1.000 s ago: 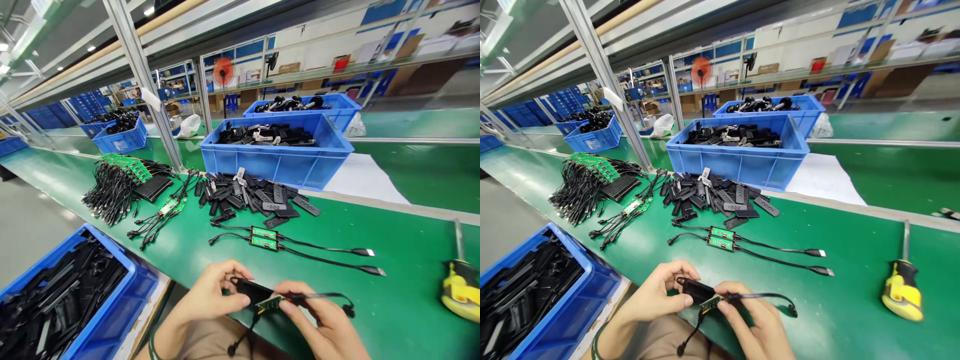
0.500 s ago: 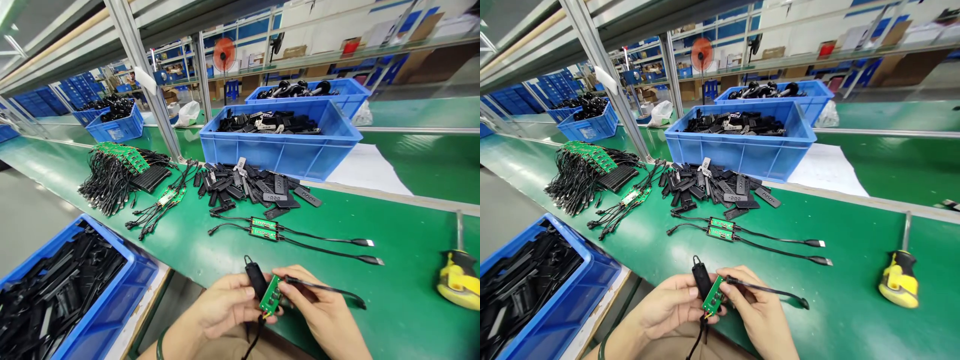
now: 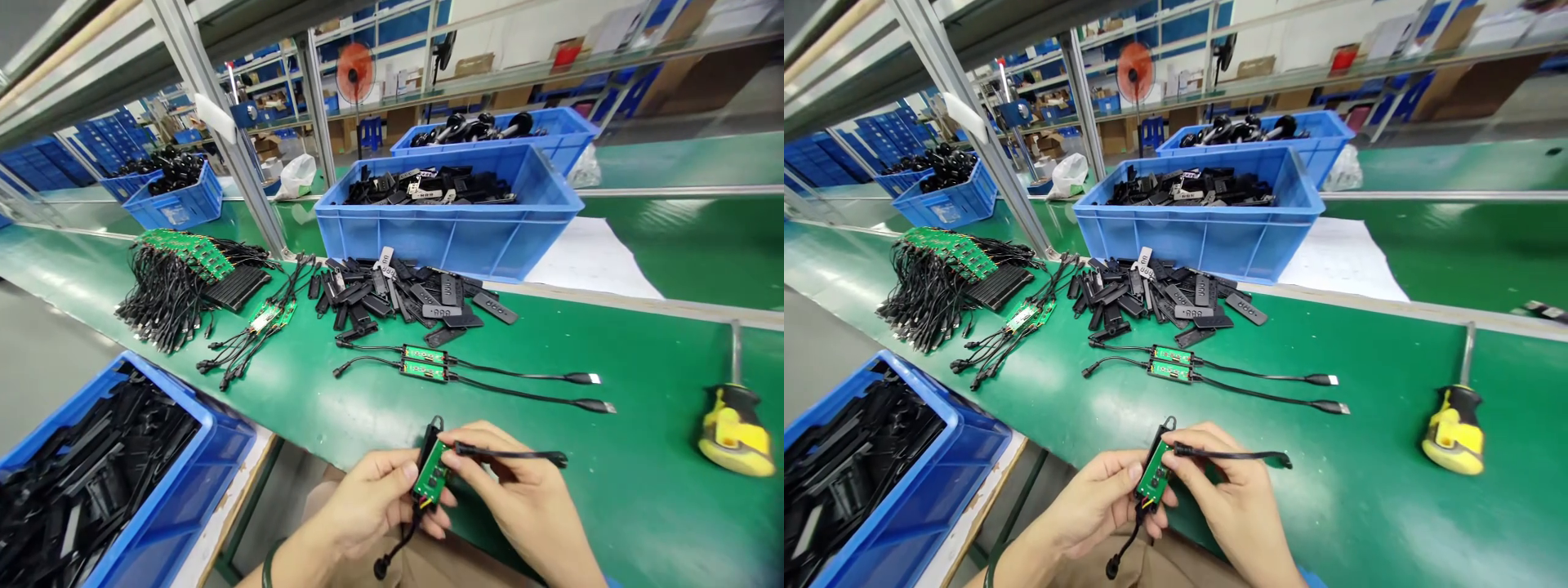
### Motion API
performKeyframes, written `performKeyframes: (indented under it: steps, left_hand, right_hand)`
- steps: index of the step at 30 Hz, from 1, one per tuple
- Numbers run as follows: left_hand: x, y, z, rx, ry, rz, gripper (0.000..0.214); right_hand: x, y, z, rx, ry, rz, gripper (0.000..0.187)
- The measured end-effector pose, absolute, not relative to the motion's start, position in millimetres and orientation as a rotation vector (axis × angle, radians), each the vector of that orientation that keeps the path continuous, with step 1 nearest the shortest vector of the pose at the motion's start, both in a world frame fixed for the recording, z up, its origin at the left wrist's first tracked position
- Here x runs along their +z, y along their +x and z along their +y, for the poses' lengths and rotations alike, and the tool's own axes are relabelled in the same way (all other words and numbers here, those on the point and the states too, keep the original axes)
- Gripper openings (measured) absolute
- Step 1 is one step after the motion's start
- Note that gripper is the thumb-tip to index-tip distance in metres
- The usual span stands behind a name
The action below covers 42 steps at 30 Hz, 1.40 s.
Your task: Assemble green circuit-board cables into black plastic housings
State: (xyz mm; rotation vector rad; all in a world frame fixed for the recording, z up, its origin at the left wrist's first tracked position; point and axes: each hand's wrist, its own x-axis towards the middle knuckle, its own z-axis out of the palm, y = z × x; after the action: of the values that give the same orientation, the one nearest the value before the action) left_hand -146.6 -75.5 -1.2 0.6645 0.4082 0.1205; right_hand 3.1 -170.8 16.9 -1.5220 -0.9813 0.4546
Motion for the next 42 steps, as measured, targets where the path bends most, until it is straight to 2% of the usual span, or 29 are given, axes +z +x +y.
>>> performKeyframes:
  steps: [5, 10, 13, 15, 19, 26, 28, 31, 33, 35, 37, 39, 42]
  left_hand:
    - [4, -144, -83, 0.207, 0.674, 0.423, 0.044]
    - [4, -139, -87, 0.264, 0.955, 0.465, 0.050]
    - [2, -141, -89, 0.323, 1.142, 0.546, 0.046]
    - [2, -143, -90, 0.346, 1.273, 0.606, 0.040]
    - [4, -148, -91, 0.315, 1.511, 0.678, 0.027]
    - [14, -149, -89, 0.251, 1.654, 0.684, 0.014]
    - [17, -150, -82, 0.249, 1.676, 0.676, 0.013]
    - [22, -152, -61, 0.267, 1.781, 0.646, 0.018]
    - [25, -153, -45, 0.268, 1.909, 0.631, 0.022]
    - [27, -152, -31, 0.226, 2.055, 0.592, 0.023]
    - [28, -149, -23, 0.173, 2.171, 0.520, 0.024]
    - [26, -145, -19, 0.138, 2.247, 0.482, 0.025]
    - [19, -141, -18, 0.123, 2.339, 0.517, 0.024]
  right_hand:
    - [4, -4, -172, 0.300, -1.553, -0.938, 0.011]
    - [-3, -15, -170, 0.199, -1.623, -0.909, 0.012]
    - [-4, -18, -169, 0.331, -1.644, -0.859, 0.032]
    - [-6, -18, -170, 0.520, -1.634, -0.823, 0.038]
    - [-11, -20, -172, 0.744, -1.597, -0.712, 0.035]
    - [-17, -35, -169, 0.739, -1.544, -0.564, 0.028]
    - [-13, -29, -170, 0.687, -1.609, -0.650, 0.032]
    - [3, -11, -181, 0.714, -1.758, -1.040, 0.028]
    - [16, 3, -191, 0.812, -1.777, -1.358, 0.038]
    - [24, 15, -197, 0.706, -1.748, -1.560, 0.034]
    - [23, 23, -197, 0.334, -1.775, -1.638, 0.017]
    - [15, 28, -191, 0.066, -1.810, -1.698, 0.015]
    - [1, 29, -181, 0.132, -1.794, -1.722, 0.016]
